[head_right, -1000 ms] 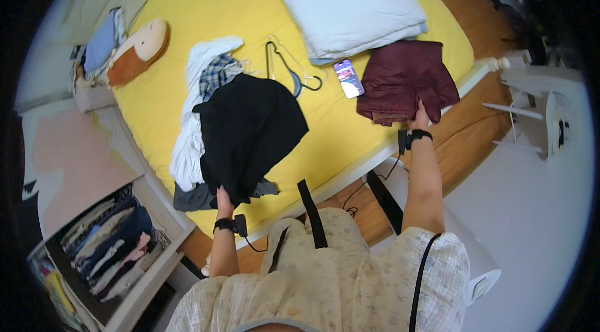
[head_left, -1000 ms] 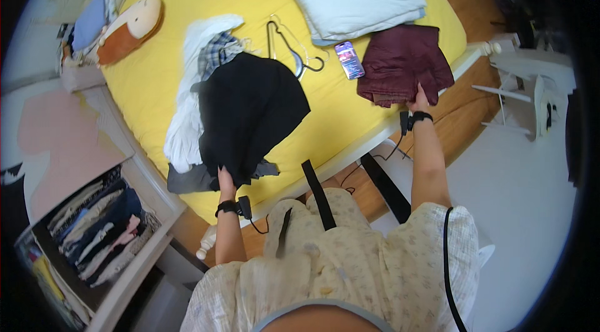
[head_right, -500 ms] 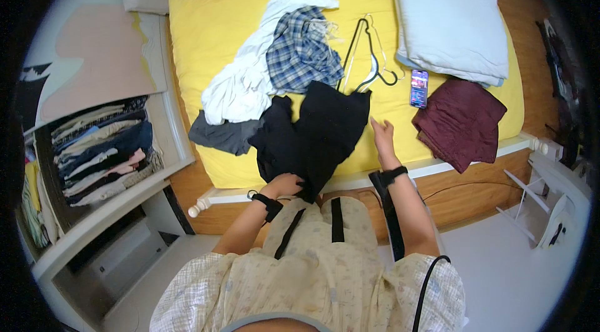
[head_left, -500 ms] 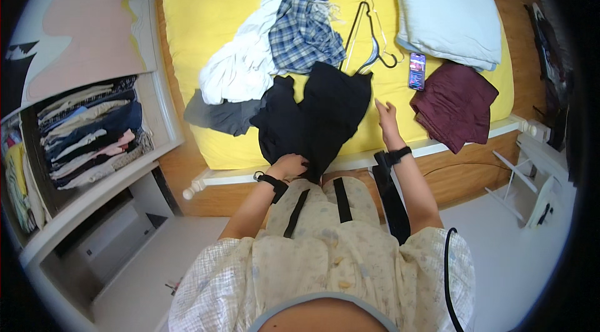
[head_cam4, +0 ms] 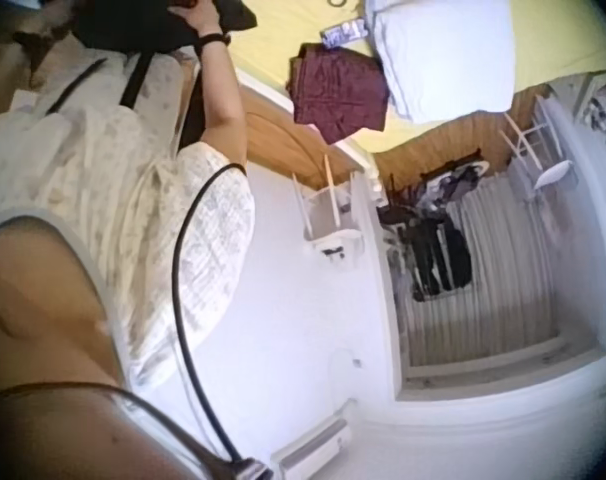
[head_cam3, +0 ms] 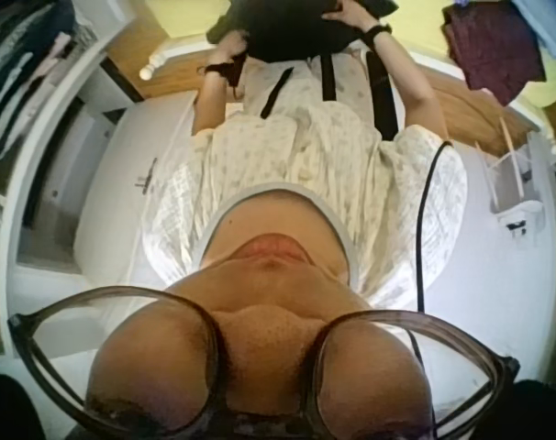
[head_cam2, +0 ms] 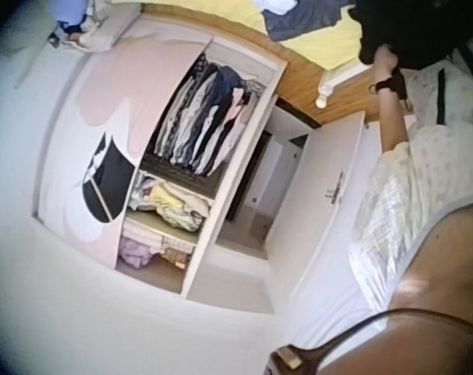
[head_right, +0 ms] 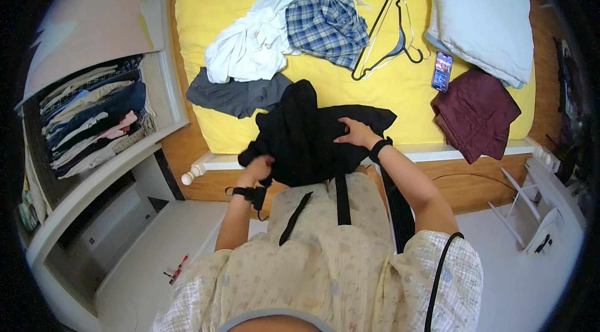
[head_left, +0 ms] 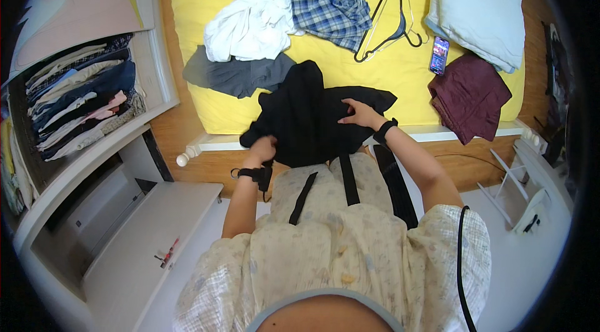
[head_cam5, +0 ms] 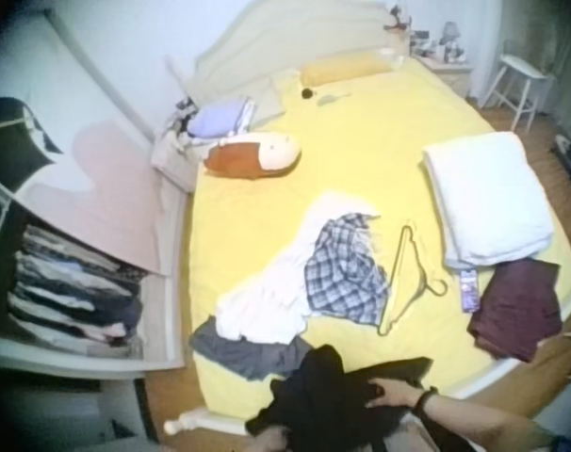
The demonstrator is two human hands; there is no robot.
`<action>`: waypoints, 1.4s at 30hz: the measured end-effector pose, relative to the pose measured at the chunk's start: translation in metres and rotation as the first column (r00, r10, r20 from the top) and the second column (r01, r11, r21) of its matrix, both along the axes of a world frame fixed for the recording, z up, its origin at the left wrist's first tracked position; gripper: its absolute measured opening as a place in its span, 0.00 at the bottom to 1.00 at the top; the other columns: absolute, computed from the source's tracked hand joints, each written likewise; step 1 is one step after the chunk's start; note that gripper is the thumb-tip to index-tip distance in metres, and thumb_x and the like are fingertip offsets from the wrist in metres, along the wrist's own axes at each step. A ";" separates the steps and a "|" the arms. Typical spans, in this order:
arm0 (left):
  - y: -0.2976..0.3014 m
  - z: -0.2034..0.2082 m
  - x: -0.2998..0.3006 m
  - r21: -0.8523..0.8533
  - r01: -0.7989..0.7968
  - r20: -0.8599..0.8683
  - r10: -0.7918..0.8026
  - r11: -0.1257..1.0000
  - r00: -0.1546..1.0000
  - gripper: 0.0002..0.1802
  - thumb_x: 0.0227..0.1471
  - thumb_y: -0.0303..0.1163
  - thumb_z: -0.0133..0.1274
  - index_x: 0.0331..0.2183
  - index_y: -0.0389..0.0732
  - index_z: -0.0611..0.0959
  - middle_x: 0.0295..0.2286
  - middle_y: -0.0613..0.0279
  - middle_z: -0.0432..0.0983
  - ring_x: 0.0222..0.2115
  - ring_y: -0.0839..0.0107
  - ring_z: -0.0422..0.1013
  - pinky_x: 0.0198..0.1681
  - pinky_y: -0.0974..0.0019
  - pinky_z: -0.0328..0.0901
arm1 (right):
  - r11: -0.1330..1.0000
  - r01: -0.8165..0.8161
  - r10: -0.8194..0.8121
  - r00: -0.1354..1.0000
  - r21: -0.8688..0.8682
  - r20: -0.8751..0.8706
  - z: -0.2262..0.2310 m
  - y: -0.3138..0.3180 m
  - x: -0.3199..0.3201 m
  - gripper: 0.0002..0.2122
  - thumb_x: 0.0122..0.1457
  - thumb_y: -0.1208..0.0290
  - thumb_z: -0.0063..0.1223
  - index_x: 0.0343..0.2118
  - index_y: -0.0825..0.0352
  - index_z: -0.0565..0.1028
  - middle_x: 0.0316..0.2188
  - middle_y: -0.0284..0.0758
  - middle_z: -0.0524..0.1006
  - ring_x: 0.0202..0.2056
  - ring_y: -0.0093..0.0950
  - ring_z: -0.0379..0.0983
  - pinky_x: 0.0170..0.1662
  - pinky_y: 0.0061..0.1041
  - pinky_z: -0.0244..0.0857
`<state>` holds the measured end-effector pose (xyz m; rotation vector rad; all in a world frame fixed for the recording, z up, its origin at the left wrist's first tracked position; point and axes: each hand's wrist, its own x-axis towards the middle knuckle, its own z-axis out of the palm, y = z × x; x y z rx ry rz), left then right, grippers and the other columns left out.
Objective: The person hangs several items of clothing from a bed onto hangers and places them inside a closet.
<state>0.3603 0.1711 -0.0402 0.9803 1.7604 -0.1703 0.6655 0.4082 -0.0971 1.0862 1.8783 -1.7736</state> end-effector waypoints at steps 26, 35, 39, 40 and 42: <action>-0.219 -0.066 -0.108 0.225 -0.953 -0.607 0.794 0.200 0.023 0.16 0.45 0.33 0.50 0.31 0.31 0.82 0.35 0.45 0.78 0.35 0.50 0.75 0.34 0.51 0.69 | 0.928 -0.371 0.318 0.827 0.026 0.464 -0.048 0.006 0.029 0.42 0.44 0.61 0.63 0.61 0.68 0.53 0.46 0.55 0.72 0.47 0.46 0.70 0.49 0.34 0.64; 0.014 0.004 -0.034 0.621 0.030 -0.517 0.381 0.783 0.767 0.20 0.42 0.33 0.59 0.39 0.36 0.75 0.35 0.49 0.73 0.39 0.50 0.69 0.43 0.55 0.65 | 0.671 -0.306 0.037 0.924 0.675 0.381 0.016 0.018 -0.025 0.39 0.27 0.67 0.73 0.48 0.59 0.64 0.52 0.39 0.64 0.53 0.44 0.61 0.51 0.41 0.59; 0.061 -0.025 -0.010 0.497 0.194 -0.269 -0.063 0.846 0.961 0.34 0.37 0.53 0.63 0.42 0.40 0.77 0.39 0.51 0.76 0.43 0.54 0.70 0.48 0.53 0.61 | 0.607 -0.377 0.229 0.926 0.700 0.300 0.011 0.022 -0.046 0.38 0.32 0.65 0.71 0.51 0.57 0.64 0.51 0.37 0.68 0.52 0.41 0.64 0.54 0.46 0.53; 0.060 -0.037 -0.004 0.378 0.268 -0.323 -0.145 0.886 0.935 0.32 0.37 0.53 0.62 0.40 0.41 0.79 0.38 0.52 0.76 0.43 0.55 0.70 0.49 0.52 0.60 | 0.604 -0.380 0.233 0.925 0.700 0.301 0.000 0.025 -0.051 0.38 0.32 0.65 0.71 0.51 0.57 0.64 0.51 0.37 0.68 0.52 0.41 0.64 0.54 0.46 0.53; 0.056 -0.058 -0.008 0.227 0.328 -0.287 -0.259 0.917 0.922 0.28 0.39 0.50 0.61 0.39 0.41 0.80 0.37 0.51 0.77 0.42 0.54 0.71 0.48 0.52 0.62 | 0.730 -0.584 0.424 0.794 0.355 0.436 -0.036 0.034 -0.055 0.28 0.40 0.68 0.66 0.48 0.59 0.69 0.42 0.40 0.75 0.47 0.40 0.70 0.52 0.43 0.58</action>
